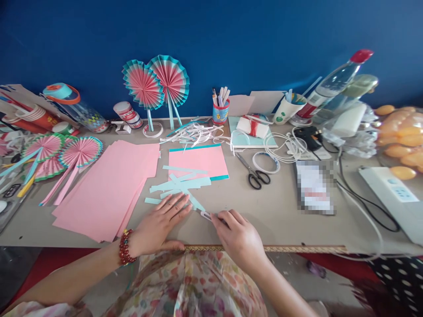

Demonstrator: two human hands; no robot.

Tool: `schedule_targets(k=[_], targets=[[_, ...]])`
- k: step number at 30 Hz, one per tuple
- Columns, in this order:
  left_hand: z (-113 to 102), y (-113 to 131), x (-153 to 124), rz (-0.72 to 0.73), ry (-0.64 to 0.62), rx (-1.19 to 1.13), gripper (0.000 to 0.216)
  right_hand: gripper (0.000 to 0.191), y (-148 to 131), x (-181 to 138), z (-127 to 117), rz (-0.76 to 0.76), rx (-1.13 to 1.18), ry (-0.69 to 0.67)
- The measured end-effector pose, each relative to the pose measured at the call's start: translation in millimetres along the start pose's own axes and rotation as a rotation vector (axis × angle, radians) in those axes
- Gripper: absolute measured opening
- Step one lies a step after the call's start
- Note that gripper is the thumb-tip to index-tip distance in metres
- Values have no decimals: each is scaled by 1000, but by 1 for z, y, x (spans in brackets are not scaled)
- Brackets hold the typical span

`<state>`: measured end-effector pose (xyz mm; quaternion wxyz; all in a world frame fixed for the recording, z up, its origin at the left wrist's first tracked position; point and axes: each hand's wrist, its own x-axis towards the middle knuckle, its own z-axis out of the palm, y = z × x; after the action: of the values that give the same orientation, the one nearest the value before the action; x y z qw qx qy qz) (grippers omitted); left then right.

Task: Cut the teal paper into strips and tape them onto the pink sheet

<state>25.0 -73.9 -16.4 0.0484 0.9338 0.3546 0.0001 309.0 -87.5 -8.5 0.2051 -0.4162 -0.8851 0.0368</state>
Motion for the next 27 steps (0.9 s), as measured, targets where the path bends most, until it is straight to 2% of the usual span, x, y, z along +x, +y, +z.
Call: schedule_targets(k=[13,27], targets=[[0,0,0,-5,-6,-8,101,28,-5,5,6,9,26,-8],[4,-1,-4,7,30,26,108,29,-6,10,1,15,23,-26]])
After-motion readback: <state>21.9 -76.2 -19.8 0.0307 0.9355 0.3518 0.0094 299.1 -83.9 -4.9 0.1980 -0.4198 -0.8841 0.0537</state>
